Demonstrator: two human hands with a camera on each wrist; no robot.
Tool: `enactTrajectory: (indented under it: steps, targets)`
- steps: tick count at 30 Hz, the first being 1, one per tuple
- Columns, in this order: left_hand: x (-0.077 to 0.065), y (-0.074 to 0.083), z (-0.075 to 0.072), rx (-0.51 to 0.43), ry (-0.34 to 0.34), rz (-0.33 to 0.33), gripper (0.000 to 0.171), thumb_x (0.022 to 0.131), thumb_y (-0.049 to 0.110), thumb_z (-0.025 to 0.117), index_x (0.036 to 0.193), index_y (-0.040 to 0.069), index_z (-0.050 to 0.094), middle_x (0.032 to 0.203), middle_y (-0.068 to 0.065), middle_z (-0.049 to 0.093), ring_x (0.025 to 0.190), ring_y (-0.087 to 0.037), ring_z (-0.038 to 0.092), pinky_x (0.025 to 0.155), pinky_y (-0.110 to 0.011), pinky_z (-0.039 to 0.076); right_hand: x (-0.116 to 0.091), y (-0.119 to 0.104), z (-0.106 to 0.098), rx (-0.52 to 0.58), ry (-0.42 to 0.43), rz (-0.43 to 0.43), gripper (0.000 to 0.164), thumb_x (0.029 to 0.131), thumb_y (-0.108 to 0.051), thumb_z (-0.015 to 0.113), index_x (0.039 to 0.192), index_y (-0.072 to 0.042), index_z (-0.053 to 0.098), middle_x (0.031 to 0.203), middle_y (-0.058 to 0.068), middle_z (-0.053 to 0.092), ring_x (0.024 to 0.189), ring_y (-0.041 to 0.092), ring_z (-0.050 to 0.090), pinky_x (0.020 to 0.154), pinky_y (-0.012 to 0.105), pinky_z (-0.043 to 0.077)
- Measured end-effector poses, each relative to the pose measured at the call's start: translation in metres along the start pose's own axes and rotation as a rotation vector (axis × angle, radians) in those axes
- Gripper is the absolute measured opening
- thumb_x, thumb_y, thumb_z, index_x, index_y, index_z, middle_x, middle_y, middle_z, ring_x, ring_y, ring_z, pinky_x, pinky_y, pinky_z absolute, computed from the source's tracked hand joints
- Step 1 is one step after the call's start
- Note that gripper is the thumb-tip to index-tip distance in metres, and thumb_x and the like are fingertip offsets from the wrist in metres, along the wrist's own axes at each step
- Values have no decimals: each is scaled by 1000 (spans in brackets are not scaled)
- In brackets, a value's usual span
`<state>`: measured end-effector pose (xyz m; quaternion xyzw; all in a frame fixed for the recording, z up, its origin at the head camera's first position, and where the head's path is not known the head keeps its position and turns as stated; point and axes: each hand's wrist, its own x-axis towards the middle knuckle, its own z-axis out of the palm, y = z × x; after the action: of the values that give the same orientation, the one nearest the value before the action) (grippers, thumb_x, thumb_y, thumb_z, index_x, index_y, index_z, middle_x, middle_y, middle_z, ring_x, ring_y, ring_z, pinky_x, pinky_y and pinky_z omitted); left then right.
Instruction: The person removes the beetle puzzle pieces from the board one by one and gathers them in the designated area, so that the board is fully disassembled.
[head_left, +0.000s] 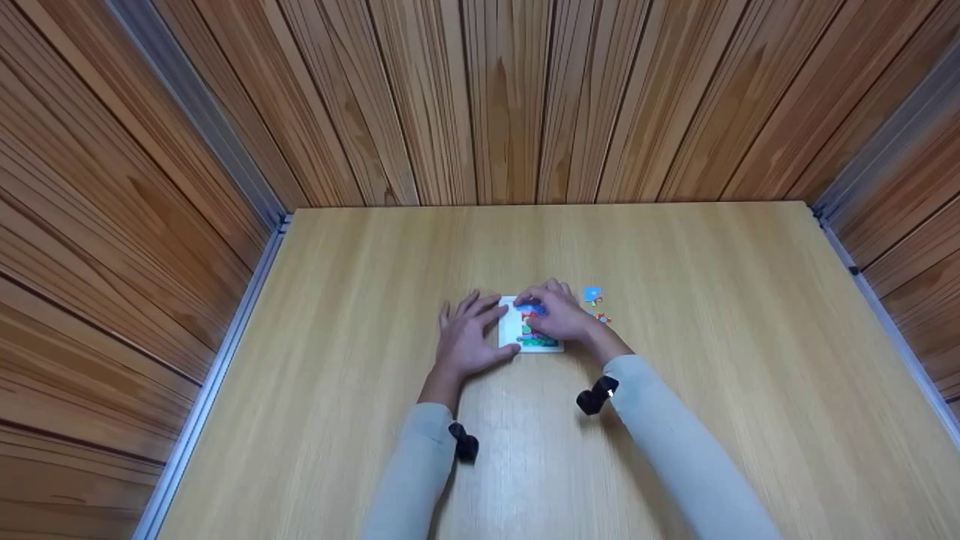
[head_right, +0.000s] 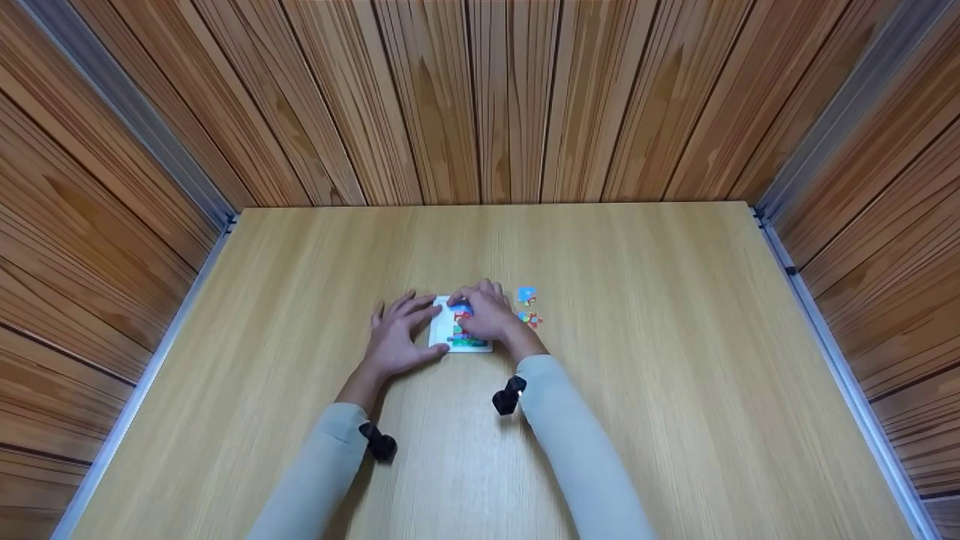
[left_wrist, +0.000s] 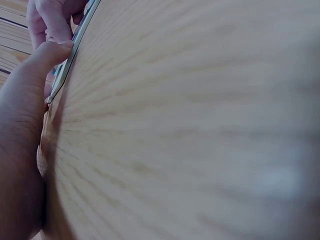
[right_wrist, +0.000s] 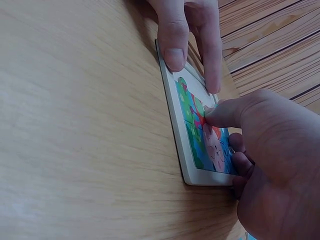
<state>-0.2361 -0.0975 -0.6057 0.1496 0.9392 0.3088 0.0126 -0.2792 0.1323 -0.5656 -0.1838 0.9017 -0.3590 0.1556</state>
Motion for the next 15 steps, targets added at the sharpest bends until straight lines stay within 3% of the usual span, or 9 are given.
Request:
enactTrajectory:
  steps: [9,15]
  targets:
    - [-1,1,-1,-11,-9,-16,84,90,69,77,160,25,65,178,1,51,176,-38,27,138,-81,2,-1,2,1,32,13,1,31,104,-11,72,135,-15,72,136,19,47,133,40,41,118,58,36]
    - [-1,0,-1,-6,-7,-13,84,90,69,77,160,25,65,178,1,51,176,-38,28,139,-81,3,-1,1,1,40,18,-16,30,104,-10,72,133,-14,71,135,20,50,132,40,43,117,58,38]
